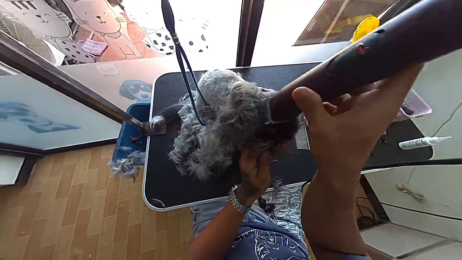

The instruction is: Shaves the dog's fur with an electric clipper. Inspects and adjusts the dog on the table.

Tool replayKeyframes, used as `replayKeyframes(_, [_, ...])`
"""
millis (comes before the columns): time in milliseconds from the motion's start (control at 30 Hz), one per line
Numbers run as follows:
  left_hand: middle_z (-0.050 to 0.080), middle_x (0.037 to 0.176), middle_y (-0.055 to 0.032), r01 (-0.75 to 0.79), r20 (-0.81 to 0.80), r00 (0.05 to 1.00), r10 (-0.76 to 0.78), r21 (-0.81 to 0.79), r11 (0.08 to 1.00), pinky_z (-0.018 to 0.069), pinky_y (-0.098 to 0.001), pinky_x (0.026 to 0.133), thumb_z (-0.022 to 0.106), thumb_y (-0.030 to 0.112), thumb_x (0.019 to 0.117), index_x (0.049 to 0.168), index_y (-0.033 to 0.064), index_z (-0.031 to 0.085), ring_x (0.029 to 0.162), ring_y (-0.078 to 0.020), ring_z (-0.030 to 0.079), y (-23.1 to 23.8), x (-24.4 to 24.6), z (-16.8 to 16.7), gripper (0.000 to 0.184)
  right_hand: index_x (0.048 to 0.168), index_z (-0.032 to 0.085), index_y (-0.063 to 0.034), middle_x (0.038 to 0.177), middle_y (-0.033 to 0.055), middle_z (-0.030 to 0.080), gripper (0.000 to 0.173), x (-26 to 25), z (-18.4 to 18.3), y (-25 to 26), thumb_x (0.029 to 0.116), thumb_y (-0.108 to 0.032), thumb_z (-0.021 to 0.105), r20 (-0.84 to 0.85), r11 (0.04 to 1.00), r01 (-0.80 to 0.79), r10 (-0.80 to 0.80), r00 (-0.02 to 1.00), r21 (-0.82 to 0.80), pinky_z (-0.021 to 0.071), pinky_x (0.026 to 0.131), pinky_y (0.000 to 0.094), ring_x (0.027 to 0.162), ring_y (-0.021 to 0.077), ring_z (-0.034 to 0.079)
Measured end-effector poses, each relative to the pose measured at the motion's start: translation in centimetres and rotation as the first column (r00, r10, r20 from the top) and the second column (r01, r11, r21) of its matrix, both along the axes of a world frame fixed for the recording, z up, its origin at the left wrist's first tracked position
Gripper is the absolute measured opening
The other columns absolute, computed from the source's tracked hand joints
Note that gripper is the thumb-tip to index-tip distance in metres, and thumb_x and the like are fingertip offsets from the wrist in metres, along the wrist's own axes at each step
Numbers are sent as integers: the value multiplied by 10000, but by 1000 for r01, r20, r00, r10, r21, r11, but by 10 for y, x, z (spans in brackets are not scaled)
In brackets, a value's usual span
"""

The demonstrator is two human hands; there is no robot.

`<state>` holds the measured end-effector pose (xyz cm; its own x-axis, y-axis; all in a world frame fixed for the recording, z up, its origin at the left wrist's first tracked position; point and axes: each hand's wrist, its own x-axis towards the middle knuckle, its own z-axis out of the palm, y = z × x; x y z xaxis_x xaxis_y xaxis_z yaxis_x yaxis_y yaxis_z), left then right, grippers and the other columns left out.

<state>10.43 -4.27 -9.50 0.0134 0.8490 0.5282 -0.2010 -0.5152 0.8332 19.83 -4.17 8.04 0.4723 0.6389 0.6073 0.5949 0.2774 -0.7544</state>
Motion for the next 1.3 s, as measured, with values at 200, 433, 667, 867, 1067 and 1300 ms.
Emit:
replayKeyframes(200, [703, 1058, -65, -27, -27, 999, 27, 17, 1000, 545, -263, 972, 543, 239, 1057, 972, -5, 713, 1065, -45, 649, -3, -13, -6, 309, 1462, 268, -7, 1175, 51, 581, 824, 23, -2, -6, 896, -289, 795, -47, 992, 123, -122, 991, 10, 601, 690, 244, 901, 97, 678])
replayKeyframes(433, [704, 1054, -56, -22, -56, 998, 23, 15, 1000, 535, -241, 980, 552, 236, 1053, 984, -19, 708, 1066, -19, 643, -12, -16, -15, 306, 1438, 305, 22, 1136, 92, 625, 798, -2, -8, 9, 893, -279, 805, 50, 995, 20, -15, 999, -101, 613, 677, 236, 900, 88, 695])
replayKeyframes(667, [704, 1071, -47, -34, -70, 997, 35, 18, 999, 530, -232, 985, 533, 219, 1060, 1003, -17, 711, 1077, -12, 637, -12, -27, -14, 301, 1406, 275, 101, 1162, 109, 598, 883, 23, 3, 14, 843, -284, 836, -1, 995, 53, -53, 999, 81, 643, 747, 259, 946, 114, 700])
replayKeyframes(867, [712, 1091, 26, -33, -89, 995, 35, 17, 999, 520, -212, 991, 519, 205, 1065, 1004, 28, 717, 1091, 25, 625, -15, -33, -12, 273, 1428, 342, 35, 1078, 66, 691, 825, 9, -8, 31, 841, -273, 833, -60, 990, -76, 69, 996, -116, 645, 713, 275, 875, 94, 726])
replayKeyframes(1067, [736, 1092, 144, -24, 50, 998, 31, -142, 990, 564, -235, 938, 532, 226, 1064, 1100, 186, 747, 1040, 18, 668, -11, -58, -3, 222, 1422, 232, -47, 1155, 74, 608, 666, 34, 1, 34, 952, -122, 698, -462, 918, -327, 396, 794, 224, 663, 802, 416, 986, 221, 713])
replayKeyframes(1300, [745, 1082, 81, 42, 208, 978, 21, -295, 954, 584, -277, 890, 487, 217, 1074, 1054, 207, 760, 1010, -46, 689, 11, -93, 17, 274, 1480, 246, -111, 1241, 131, 621, 516, 94, -26, 20, 1039, -81, 512, -602, 914, -343, 401, 690, 215, 611, 930, 449, 1104, 295, 689])
